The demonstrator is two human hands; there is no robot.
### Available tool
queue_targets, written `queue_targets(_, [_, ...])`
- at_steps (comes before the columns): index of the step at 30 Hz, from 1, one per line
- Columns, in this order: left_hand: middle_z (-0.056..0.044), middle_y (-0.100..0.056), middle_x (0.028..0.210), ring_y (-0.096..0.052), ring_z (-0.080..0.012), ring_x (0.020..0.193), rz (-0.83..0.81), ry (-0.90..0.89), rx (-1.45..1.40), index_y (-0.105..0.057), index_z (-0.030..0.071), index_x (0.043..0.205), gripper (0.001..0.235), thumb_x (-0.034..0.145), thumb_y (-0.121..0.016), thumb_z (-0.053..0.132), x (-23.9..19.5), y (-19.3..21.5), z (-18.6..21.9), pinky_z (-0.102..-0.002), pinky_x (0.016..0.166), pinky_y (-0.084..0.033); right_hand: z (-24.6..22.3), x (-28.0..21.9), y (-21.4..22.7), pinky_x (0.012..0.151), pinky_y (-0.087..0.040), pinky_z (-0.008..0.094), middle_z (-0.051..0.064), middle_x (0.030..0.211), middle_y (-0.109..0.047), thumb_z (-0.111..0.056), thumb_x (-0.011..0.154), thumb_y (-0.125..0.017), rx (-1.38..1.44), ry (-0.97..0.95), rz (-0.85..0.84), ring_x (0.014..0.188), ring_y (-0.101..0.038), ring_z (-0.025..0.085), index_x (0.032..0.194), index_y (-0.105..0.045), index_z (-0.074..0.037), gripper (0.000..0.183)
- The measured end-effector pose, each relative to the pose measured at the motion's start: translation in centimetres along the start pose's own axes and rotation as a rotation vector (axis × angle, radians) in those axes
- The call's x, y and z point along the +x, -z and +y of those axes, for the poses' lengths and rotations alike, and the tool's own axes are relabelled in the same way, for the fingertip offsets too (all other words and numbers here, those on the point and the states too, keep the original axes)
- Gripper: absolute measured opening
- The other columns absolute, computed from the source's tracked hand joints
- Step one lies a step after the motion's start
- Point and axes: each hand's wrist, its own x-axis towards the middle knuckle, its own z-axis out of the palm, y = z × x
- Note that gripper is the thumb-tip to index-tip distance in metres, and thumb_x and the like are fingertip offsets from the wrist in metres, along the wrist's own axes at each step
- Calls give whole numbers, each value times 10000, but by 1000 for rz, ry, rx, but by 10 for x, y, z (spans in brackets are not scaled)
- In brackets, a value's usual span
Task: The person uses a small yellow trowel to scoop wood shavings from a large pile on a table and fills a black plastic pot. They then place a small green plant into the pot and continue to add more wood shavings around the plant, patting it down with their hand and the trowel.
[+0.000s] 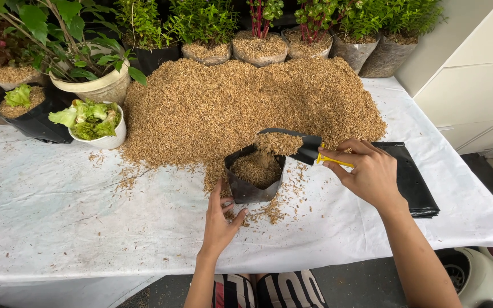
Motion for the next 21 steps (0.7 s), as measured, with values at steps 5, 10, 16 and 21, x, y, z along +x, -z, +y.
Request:
queue_targets(5, [-169,-532,1371,-634,-225,1151,4,10,11,-166,128,1605,984,851,-791,223,0,0,0,-366,1032,-564,-7,4,-1,550,-496,315,-151,993,-659,-464,947,-715,-31,57,58,847,-676,114,1118,-785,-446,186])
queue_targets(10, [-165,-551,1344,-644,-227,1159,3,25,2,-166,144,1607,990,848,-796,227,-1,1,2,-368,1036,-558,-25,10,4,605,-504,298,-144,1006,-673,-404,942,-754,-16,129,131,823,-674,123,1077,-805,-428,147])
queue_targets(16, [-179,-466,1464,-631,-233,1142,12,-23,-11,-162,115,1599,995,841,-803,176,-3,2,0,-368,1029,-570,-47,13,12,670,-460,294,-115,1102,-703,-274,973,-755,-66,259,258,852,-640,135,1113,-801,-384,184])
queue_targets(21, [-163,-585,1298,-653,-246,1182,-15,90,3,-154,166,1616,999,851,-787,275,-3,2,-1,-397,1068,-524,-15,20,-27,506,-430,282,-127,1000,-699,-468,946,-731,143,-49,101,825,-690,102,1122,-805,-371,214])
